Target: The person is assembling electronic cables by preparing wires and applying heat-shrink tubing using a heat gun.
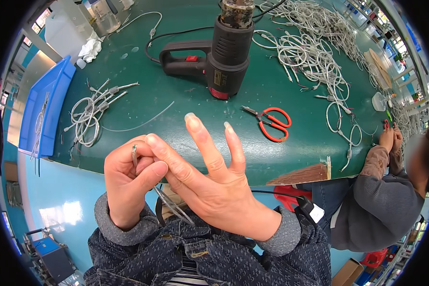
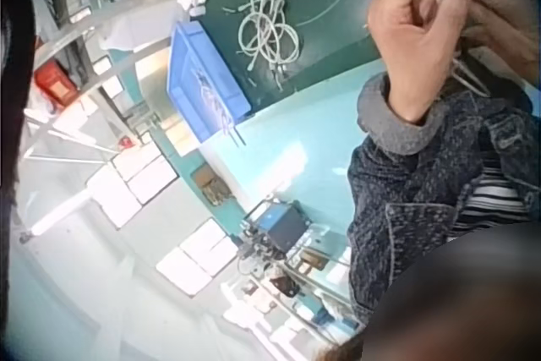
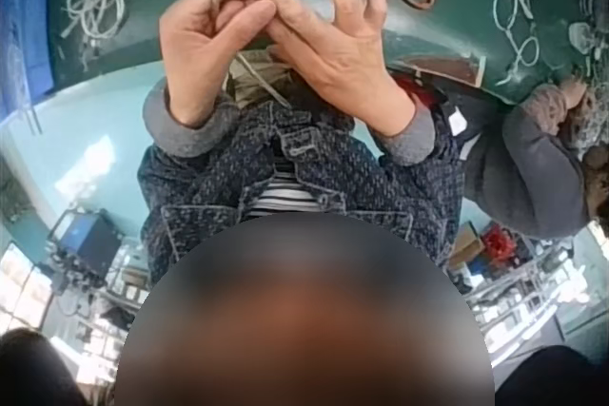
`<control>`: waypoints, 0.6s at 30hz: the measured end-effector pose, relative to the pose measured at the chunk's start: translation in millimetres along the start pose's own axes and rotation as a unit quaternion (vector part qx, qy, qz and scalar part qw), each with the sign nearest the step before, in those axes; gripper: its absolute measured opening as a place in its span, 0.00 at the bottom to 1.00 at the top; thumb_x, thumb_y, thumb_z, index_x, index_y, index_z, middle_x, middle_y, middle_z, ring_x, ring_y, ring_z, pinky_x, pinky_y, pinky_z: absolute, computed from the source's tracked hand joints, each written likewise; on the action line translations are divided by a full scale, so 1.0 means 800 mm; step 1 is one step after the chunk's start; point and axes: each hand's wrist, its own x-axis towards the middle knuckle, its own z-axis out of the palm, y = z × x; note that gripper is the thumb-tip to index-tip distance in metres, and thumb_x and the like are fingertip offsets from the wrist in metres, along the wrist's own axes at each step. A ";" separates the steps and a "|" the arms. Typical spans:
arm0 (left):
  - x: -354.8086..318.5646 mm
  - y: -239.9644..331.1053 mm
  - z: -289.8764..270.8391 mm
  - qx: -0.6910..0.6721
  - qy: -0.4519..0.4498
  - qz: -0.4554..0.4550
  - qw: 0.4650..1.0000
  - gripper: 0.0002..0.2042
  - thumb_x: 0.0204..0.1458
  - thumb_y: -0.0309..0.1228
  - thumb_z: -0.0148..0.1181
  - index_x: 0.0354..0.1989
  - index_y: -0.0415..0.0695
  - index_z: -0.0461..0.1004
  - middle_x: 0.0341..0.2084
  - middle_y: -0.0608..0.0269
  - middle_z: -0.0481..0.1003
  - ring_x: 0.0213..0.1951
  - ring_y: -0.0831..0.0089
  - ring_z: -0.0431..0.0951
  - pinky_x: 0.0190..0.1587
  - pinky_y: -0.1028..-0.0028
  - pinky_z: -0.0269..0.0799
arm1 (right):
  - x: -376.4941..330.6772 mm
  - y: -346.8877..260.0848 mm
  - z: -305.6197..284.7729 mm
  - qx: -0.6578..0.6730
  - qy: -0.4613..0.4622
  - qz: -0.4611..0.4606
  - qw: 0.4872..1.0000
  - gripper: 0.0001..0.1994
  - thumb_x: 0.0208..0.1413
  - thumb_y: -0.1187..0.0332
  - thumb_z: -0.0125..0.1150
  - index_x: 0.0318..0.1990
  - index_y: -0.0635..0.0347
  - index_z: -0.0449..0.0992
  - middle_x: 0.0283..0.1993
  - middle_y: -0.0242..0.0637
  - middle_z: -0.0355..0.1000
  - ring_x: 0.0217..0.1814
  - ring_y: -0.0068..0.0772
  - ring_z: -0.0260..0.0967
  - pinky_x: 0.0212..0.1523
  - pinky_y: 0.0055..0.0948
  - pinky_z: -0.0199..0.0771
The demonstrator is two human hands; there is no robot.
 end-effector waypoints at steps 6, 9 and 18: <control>0.002 -0.001 -0.001 0.010 -0.022 0.026 0.999 0.06 0.45 0.21 0.65 0.32 0.35 0.76 0.17 0.72 0.60 0.21 0.86 0.57 0.22 0.81 0.50 | 0.004 0.005 -0.013 0.068 0.013 0.004 0.998 0.17 0.45 0.58 0.63 0.43 0.52 0.75 0.60 0.32 0.63 0.62 0.57 0.53 0.58 0.51 0.52; -0.003 0.009 0.000 -0.039 0.014 -0.021 0.999 0.07 0.44 0.20 0.65 0.33 0.36 0.76 0.18 0.72 0.61 0.21 0.86 0.59 0.22 0.82 0.52 | 0.003 0.013 -0.026 0.227 0.035 0.052 0.972 0.12 0.54 0.56 0.57 0.37 0.53 0.74 0.46 0.36 0.72 0.46 0.47 0.68 0.46 0.44 0.66; -0.004 0.008 0.027 0.116 -0.093 0.118 0.982 0.11 0.43 0.19 0.63 0.37 0.38 0.75 0.26 0.65 0.69 0.17 0.87 0.59 0.21 0.84 0.53 | -0.003 0.020 -0.011 0.957 0.091 0.245 0.130 0.22 0.67 0.46 0.24 0.29 0.49 0.56 0.14 0.21 0.40 0.14 0.16 0.33 0.18 0.23 0.37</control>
